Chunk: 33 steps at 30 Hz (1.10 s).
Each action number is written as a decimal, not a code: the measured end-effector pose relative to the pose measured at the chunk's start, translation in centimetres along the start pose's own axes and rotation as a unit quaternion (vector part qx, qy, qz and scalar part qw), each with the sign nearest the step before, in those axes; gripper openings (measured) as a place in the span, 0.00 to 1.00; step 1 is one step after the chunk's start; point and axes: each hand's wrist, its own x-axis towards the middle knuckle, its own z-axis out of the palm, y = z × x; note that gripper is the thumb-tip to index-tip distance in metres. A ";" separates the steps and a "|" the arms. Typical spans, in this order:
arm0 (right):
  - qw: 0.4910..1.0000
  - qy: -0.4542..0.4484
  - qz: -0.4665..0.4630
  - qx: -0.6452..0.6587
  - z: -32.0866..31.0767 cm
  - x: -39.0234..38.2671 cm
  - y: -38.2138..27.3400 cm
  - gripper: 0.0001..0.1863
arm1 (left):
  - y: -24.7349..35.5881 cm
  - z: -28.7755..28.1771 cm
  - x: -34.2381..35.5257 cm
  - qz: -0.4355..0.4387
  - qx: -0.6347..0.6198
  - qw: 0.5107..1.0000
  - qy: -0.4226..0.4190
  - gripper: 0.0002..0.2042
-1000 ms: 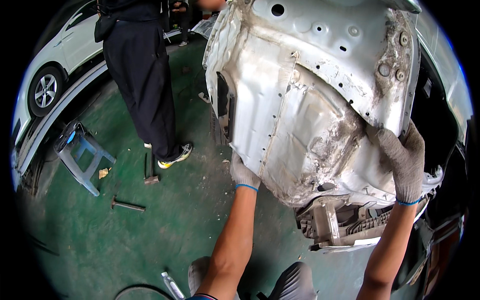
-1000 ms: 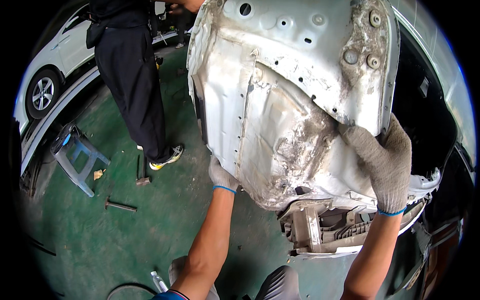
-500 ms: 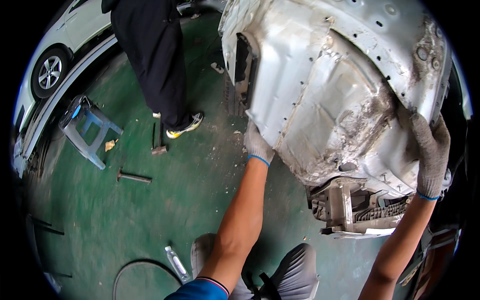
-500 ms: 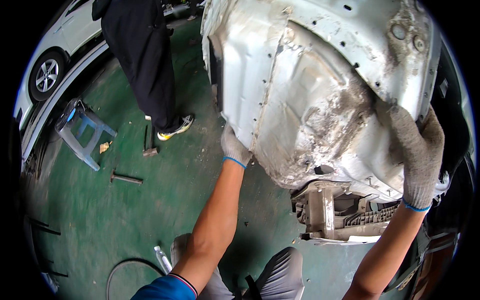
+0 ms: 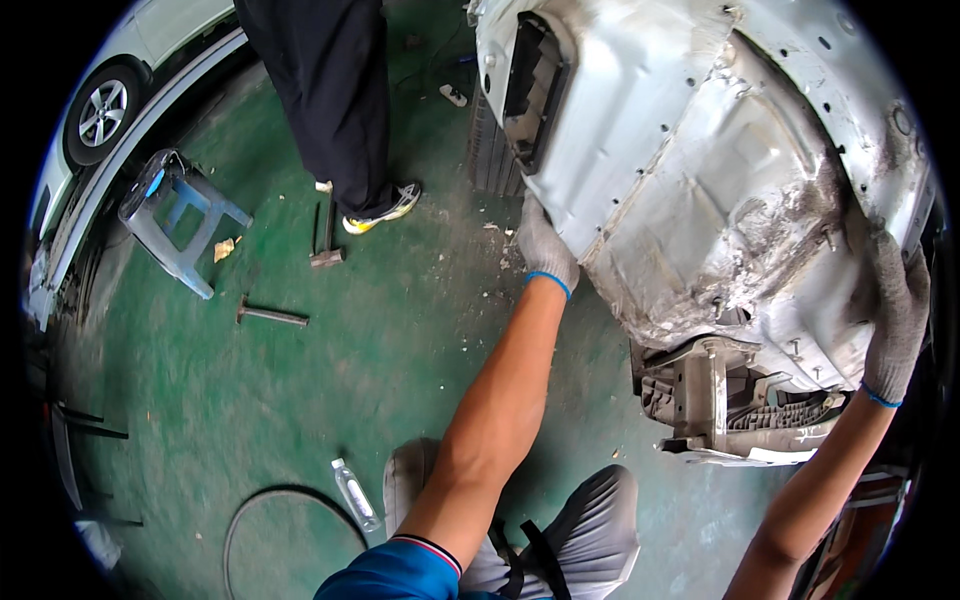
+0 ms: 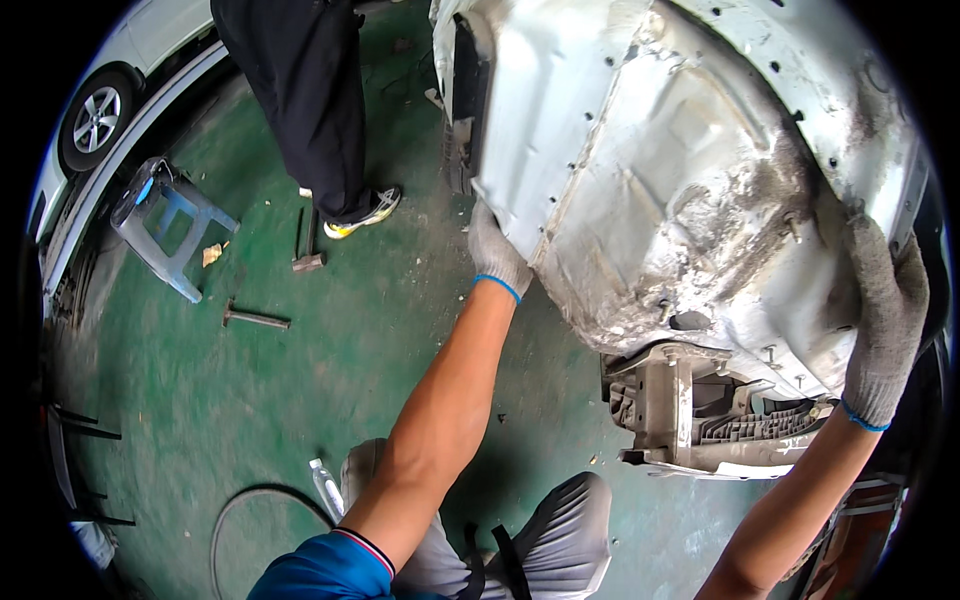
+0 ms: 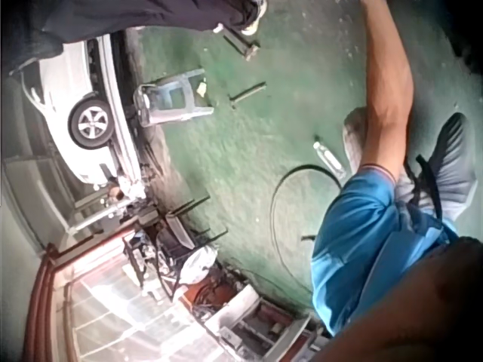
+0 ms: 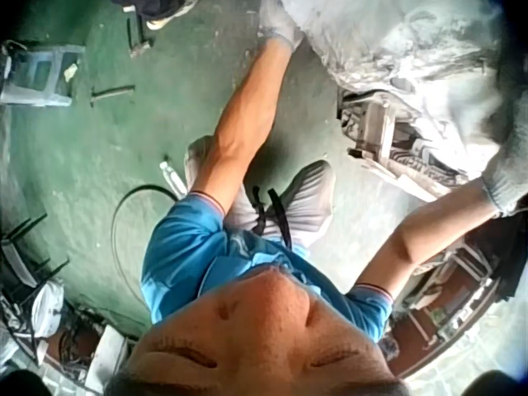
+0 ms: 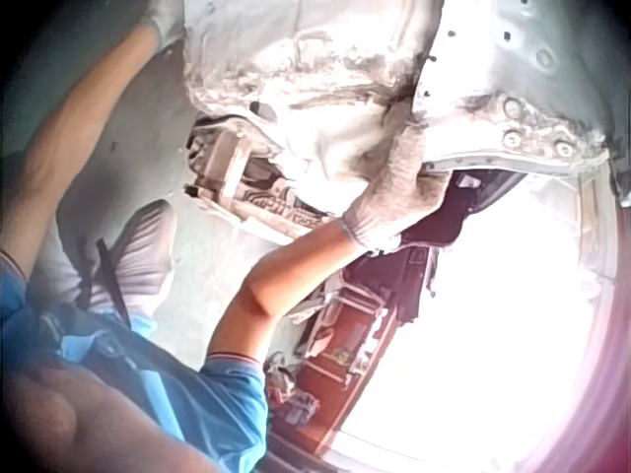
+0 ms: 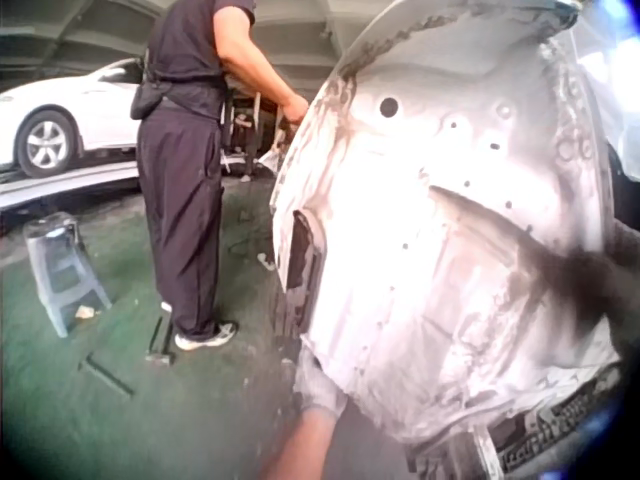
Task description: The person aligns and fits a white car hood onto the front of a vehicle, then retrieves locking pliers from a toolbox to secure the hood. They adjust the pliers and apply them to the hood edge while other people work nearby.
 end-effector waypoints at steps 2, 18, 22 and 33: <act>0.999 -0.018 0.025 -0.009 -1.2 0.0 -0.3 0.26 | -0.2 0.1 0.0 -0.006 0.018 1.000 -0.009 0.27; 0.999 0.000 0.005 0.038 -1.1 0.3 -0.1 0.24 | -3.0 -4.8 4.7 0.187 0.232 0.954 0.038 0.21; 0.998 -0.008 0.012 0.062 -0.4 0.2 0.6 0.26 | -2.5 -3.0 3.2 0.119 0.106 0.983 0.091 0.17; 0.993 0.007 0.009 0.115 2.4 -1.5 -4.7 0.30 | -0.3 0.9 -0.7 0.027 0.062 0.991 0.118 0.21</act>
